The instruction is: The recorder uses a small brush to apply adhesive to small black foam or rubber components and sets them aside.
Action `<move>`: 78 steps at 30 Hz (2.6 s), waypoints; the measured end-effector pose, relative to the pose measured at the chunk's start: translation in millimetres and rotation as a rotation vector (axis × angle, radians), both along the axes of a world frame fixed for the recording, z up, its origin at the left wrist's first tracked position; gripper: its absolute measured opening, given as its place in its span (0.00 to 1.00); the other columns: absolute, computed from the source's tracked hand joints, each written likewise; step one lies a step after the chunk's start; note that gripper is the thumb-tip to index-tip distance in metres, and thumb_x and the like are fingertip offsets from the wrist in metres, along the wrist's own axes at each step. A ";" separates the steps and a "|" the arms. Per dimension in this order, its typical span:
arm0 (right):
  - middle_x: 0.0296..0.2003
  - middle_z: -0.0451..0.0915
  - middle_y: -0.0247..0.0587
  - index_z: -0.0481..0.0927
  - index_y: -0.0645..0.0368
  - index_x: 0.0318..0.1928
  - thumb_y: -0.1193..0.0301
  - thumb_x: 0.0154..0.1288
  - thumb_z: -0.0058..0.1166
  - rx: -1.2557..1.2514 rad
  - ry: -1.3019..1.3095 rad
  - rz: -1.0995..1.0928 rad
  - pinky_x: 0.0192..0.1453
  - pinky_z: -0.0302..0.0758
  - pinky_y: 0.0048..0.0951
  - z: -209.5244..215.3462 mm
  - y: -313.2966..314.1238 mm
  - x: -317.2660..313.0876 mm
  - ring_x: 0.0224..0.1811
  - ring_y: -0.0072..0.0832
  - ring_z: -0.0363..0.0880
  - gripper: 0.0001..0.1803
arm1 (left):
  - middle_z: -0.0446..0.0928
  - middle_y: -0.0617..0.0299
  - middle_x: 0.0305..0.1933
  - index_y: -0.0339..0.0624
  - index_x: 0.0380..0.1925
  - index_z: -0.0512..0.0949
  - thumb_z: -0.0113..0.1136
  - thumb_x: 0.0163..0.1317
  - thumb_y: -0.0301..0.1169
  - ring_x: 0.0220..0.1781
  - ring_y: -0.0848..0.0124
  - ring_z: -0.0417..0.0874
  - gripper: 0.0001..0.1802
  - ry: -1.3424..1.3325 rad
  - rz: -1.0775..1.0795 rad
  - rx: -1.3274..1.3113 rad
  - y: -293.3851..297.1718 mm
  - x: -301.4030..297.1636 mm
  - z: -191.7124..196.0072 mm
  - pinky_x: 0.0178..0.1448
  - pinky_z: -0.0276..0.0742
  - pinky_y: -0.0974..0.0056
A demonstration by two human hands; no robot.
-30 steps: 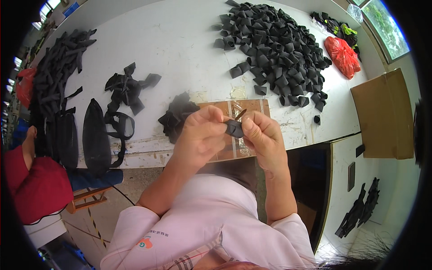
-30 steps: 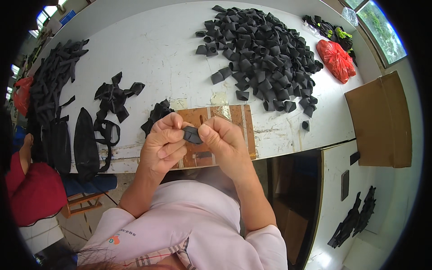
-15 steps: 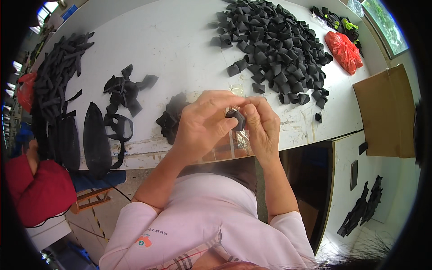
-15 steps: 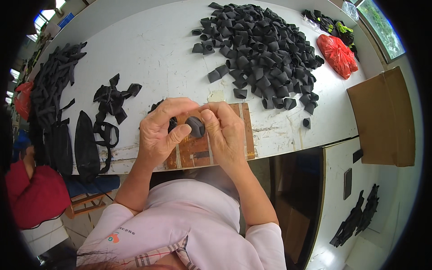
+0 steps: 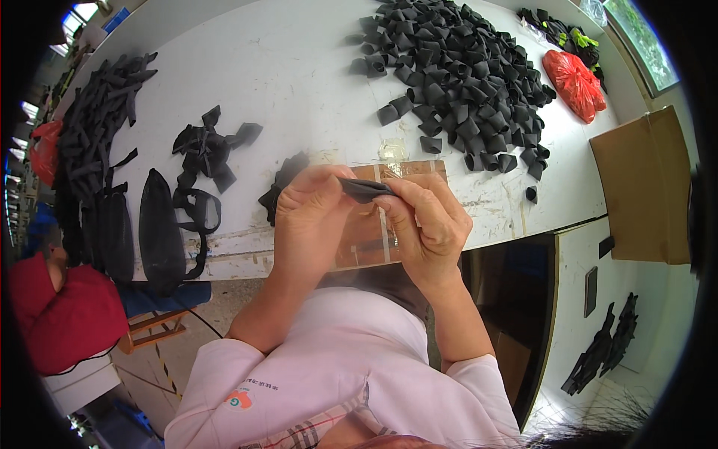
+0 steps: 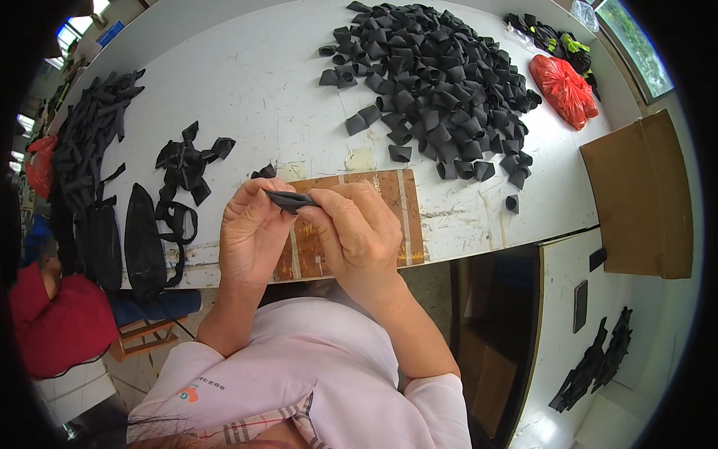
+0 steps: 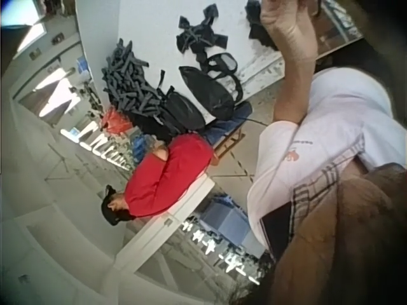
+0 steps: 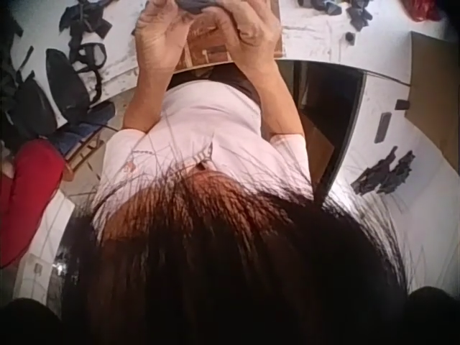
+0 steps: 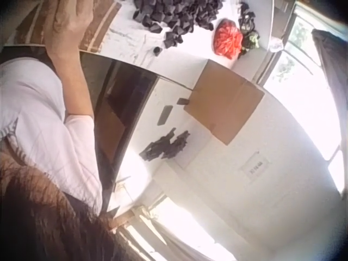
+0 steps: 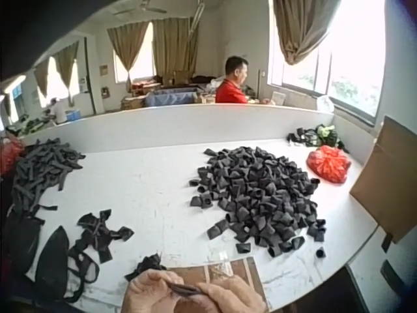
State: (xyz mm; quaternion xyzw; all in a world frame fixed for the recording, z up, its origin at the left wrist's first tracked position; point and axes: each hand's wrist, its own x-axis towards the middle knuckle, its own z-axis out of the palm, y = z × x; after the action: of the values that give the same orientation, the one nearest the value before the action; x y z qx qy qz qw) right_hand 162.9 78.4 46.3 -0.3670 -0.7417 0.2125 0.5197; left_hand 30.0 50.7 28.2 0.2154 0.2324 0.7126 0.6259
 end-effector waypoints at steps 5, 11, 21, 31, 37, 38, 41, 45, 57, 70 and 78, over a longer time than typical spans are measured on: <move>0.22 0.72 0.38 0.76 0.63 0.28 0.79 0.46 0.59 0.050 0.022 0.041 0.21 0.65 0.24 -24.3 5.5 1.6 0.21 0.28 0.68 0.07 | 0.73 0.59 0.34 0.36 0.31 0.75 0.53 0.57 0.26 0.40 0.71 0.71 0.05 0.241 0.065 -0.001 -6.2 0.4 -2.5 0.47 0.65 0.69; 0.19 0.72 0.38 0.77 0.64 0.29 0.77 0.53 0.55 -0.195 0.000 0.206 0.21 0.63 0.22 -0.1 16.9 11.5 0.21 0.22 0.67 0.03 | 0.75 0.59 0.32 0.34 0.31 0.75 0.54 0.57 0.25 0.35 0.76 0.72 0.05 0.697 0.140 -0.049 7.0 -22.5 -8.0 0.45 0.67 0.72; 0.18 0.73 0.33 0.77 0.66 0.31 0.69 0.63 0.47 -0.665 0.269 -0.025 0.23 0.65 0.18 -39.7 -17.7 9.9 0.19 0.16 0.68 0.12 | 0.73 0.51 0.32 0.34 0.33 0.73 0.61 0.48 0.36 0.36 0.58 0.74 0.17 1.956 0.011 -0.184 35.1 -64.0 -73.9 0.44 0.69 0.61; 0.21 0.74 0.48 0.75 0.67 0.28 0.75 0.56 0.52 -0.612 -0.063 0.207 0.25 0.69 0.30 -80.0 -41.1 -23.9 0.21 0.38 0.73 0.07 | 0.73 0.53 0.37 0.35 0.36 0.73 0.58 0.48 0.24 0.38 0.57 0.74 0.13 1.936 0.354 0.004 21.6 -97.0 -103.0 0.44 0.70 0.62; 0.22 0.74 0.49 0.75 0.68 0.27 0.74 0.57 0.51 -0.651 -0.056 0.168 0.24 0.68 0.30 -84.5 -39.2 -24.9 0.21 0.39 0.73 0.08 | 0.72 0.50 0.35 0.35 0.34 0.73 0.55 0.45 0.21 0.39 0.53 0.72 0.13 1.728 0.448 -0.086 -10.0 -88.3 -72.4 0.44 0.69 0.58; 0.22 0.74 0.50 0.75 0.68 0.27 0.74 0.57 0.51 -0.683 -0.059 0.184 0.25 0.68 0.31 -85.3 -40.1 -26.1 0.21 0.39 0.73 0.08 | 0.71 0.52 0.34 0.36 0.35 0.73 0.55 0.44 0.20 0.38 0.55 0.72 0.13 1.814 0.400 -0.079 -13.6 -85.0 -71.1 0.42 0.69 0.60; 0.21 0.74 0.50 0.75 0.69 0.26 0.74 0.56 0.51 -0.696 -0.089 0.216 0.25 0.68 0.32 -86.0 -41.2 -30.3 0.21 0.40 0.73 0.08 | 0.68 0.55 0.33 0.37 0.32 0.74 0.58 0.42 0.21 0.37 0.58 0.71 0.13 1.929 0.357 -0.111 -12.6 -78.8 -79.8 0.40 0.69 0.61; 0.21 0.74 0.50 0.74 0.69 0.26 0.74 0.56 0.51 -0.664 -0.113 0.229 0.25 0.68 0.33 -89.6 -41.4 -31.8 0.21 0.40 0.73 0.08 | 0.65 0.57 0.30 0.38 0.27 0.75 0.62 0.40 0.22 0.36 0.60 0.69 0.10 2.050 0.220 -0.075 -10.0 -79.0 -89.8 0.38 0.68 0.59; 0.22 0.72 0.39 0.73 0.65 0.40 0.73 0.52 0.58 -0.714 0.271 0.100 0.25 0.66 0.23 -86.3 -43.4 -48.4 0.21 0.23 0.69 0.15 | 0.73 0.68 0.26 0.41 0.30 0.74 0.55 0.55 0.22 0.23 0.81 0.69 0.03 0.596 0.068 -0.469 -8.5 -58.1 -54.5 0.31 0.68 0.76; 0.20 0.68 0.40 0.71 0.61 0.22 0.77 0.41 0.58 -0.096 -0.292 -0.173 0.20 0.66 0.33 -77.4 -37.5 -35.9 0.19 0.36 0.70 0.08 | 0.72 0.66 0.26 0.34 0.29 0.72 0.56 0.52 0.22 0.28 0.84 0.69 0.05 0.716 0.087 -0.286 -34.7 -16.1 -40.4 0.30 0.65 0.78; 0.20 0.70 0.41 0.74 0.63 0.26 0.75 0.50 0.58 -0.488 -0.106 0.089 0.22 0.66 0.28 -65.2 -42.0 -20.3 0.19 0.31 0.71 0.06 | 0.73 0.67 0.22 0.35 0.25 0.74 0.55 0.54 0.24 0.21 0.84 0.69 0.03 0.851 -0.029 -0.354 -29.4 -18.2 -43.2 0.25 0.66 0.79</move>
State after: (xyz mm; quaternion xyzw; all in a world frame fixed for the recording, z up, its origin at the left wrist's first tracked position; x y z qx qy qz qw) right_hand 142.5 36.4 -18.9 -0.4594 -0.7101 0.3881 0.3662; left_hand 11.7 21.3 -15.0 0.3817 0.5839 0.5012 0.5120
